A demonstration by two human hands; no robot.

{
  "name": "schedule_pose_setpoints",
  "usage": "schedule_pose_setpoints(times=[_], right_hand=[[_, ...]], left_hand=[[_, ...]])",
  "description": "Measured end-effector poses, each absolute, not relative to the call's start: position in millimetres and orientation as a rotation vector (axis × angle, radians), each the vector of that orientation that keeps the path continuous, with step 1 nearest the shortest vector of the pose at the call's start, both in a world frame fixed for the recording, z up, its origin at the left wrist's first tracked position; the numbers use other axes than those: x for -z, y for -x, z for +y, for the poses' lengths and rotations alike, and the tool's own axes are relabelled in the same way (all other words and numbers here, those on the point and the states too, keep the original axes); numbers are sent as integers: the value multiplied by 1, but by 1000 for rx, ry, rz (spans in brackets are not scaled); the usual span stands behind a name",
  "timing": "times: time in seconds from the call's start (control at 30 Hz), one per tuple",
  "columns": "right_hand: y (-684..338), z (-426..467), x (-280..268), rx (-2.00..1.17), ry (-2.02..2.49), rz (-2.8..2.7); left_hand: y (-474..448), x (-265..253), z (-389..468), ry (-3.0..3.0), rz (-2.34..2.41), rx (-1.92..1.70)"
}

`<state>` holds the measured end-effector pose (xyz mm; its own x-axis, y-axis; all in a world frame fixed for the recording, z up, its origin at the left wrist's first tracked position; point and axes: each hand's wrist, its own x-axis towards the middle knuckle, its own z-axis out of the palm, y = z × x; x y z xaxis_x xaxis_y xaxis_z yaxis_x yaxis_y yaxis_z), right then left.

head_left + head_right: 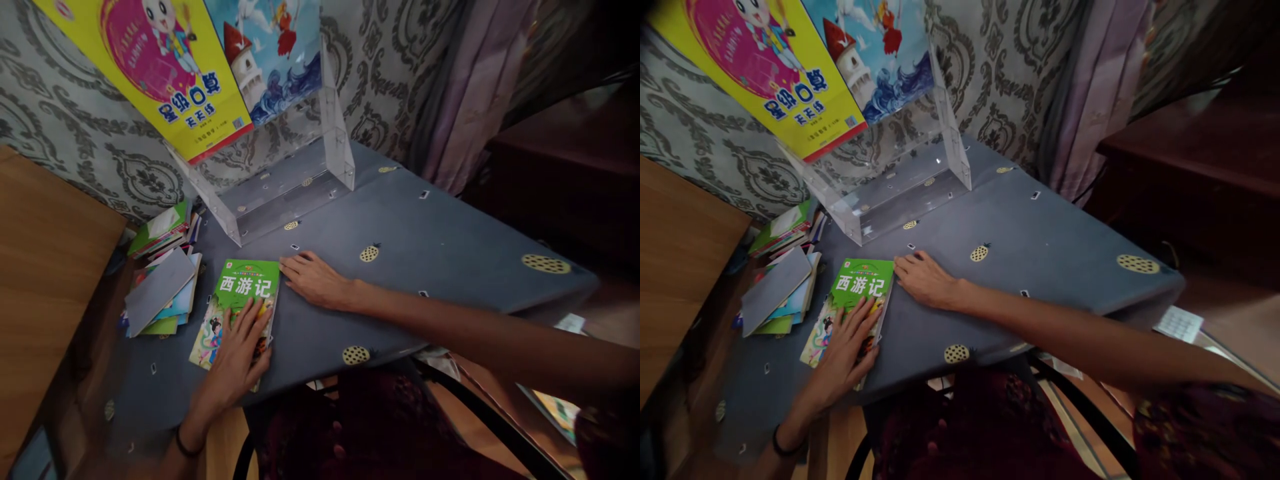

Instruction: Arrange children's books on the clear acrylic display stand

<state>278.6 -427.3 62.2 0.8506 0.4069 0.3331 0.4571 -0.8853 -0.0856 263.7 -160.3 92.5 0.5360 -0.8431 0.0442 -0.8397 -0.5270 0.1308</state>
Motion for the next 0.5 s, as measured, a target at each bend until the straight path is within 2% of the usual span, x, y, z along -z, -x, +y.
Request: schedule_pose_setpoints(times=[0.13, 0.5], right_hand=[[-285, -429, -61, 525, 2828, -712], [-294, -437, -49, 643, 2679, -847]], left_hand=[[-280, -99, -168, -2599, -1445, 105], [-304, -82, -220, -2582, -1339, -155]])
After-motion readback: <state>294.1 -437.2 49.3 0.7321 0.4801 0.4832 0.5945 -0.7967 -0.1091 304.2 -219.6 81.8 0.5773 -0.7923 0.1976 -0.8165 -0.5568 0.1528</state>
